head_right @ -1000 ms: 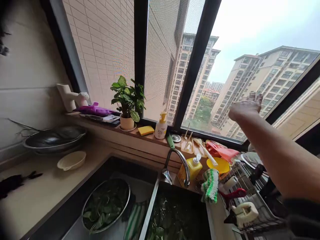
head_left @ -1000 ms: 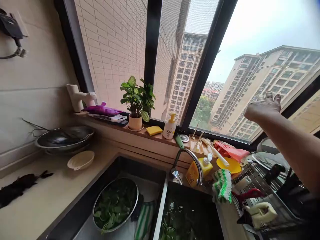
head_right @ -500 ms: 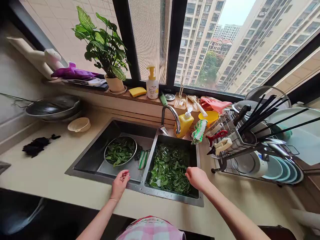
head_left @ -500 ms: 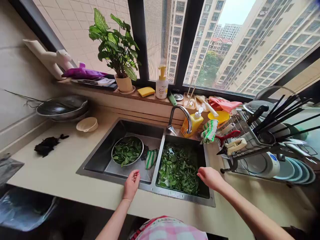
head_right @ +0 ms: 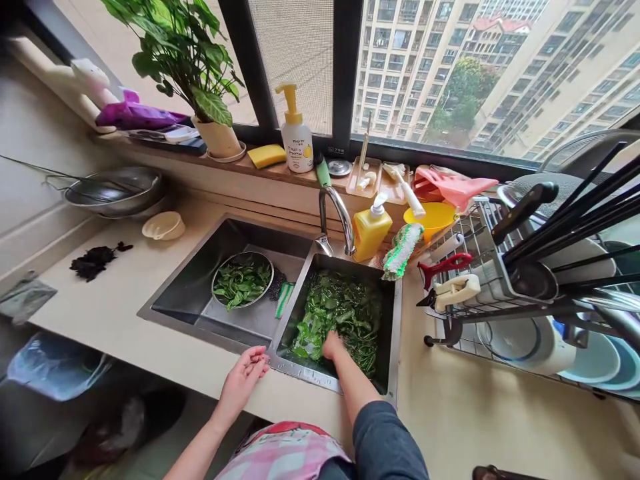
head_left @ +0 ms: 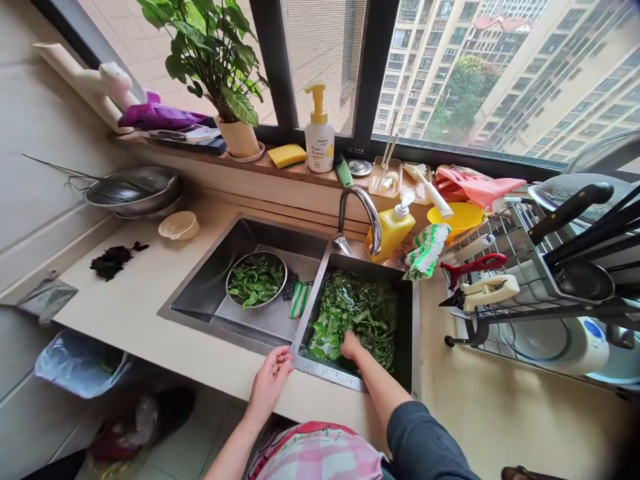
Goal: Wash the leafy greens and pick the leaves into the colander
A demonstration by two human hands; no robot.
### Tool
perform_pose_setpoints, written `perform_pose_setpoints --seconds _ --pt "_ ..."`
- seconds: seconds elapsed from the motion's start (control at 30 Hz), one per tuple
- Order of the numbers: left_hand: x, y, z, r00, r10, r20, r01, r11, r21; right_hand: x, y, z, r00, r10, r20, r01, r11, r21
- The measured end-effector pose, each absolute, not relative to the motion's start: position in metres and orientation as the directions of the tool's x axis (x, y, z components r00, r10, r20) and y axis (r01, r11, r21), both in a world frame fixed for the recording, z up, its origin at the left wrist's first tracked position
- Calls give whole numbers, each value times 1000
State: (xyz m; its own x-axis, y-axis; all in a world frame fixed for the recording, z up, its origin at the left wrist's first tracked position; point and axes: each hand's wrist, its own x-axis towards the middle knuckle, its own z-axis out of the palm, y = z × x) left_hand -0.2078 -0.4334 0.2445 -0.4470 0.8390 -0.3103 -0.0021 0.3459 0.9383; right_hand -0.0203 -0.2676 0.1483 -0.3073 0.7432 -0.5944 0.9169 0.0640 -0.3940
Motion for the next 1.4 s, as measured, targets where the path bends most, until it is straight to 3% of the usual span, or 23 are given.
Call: perform_pose_setpoints --seconds 0.13,0.23,0.33,0.43,0.5,0.6,0.7,0.8,0.87,0.97,1.03,1.13,1.3,1.4 --pt "-187 -405 244 -257 933 -253 154 298 942 -7 -270 157 -304 770 -561 926 100 -365" --pt "-169 -375 241 -80 970 -228 374 241 895 37 -260 166 -171 835 -524 970 49 -239" --pt "-145 -342 226 185 942 -280 636 102 765 61 -253 165 -88 850 -520 990 19 -137" --pt "-125 -313 194 373 826 -423 791 -45 610 47 -258 159 -126 827 -547 988 56 -143" --pt "-119 -299 168 378 742 -553 863 -66 501 29 -265 154 -186 800 -570 977 90 -193" --pt "-123 -286 141 205 667 -716 936 79 342 16 -269 147 -257 751 -608 955 102 -279" --pt "-135 -283 138 99 660 -745 934 197 298 25 -255 141 -214 744 -633 952 13 -307" --pt "-145 -287 158 113 718 -686 913 197 357 36 -241 140 -144 750 -646 937 -107 -334" --pt "-148 -290 175 142 799 -584 847 207 489 38 -240 146 -145 735 -663 877 -215 -430" --pt "-144 -292 194 153 896 -416 613 245 752 37 -249 168 -213 713 -668 513 -500 -698" --pt "-138 -294 202 145 920 -364 410 279 869 36 -256 188 -275 721 -636 208 -601 -772" --pt "-131 -303 212 177 930 -321 214 282 935 37 -266 217 -398 727 -560 51 -592 -805" --pt "-122 -319 236 296 943 -149 275 65 959 45 -275 247 -593 680 -431 13 -528 -849" --pt "-118 -322 248 240 957 -162 290 88 953 53 -270 259 -625 686 -373 29 -457 -889"
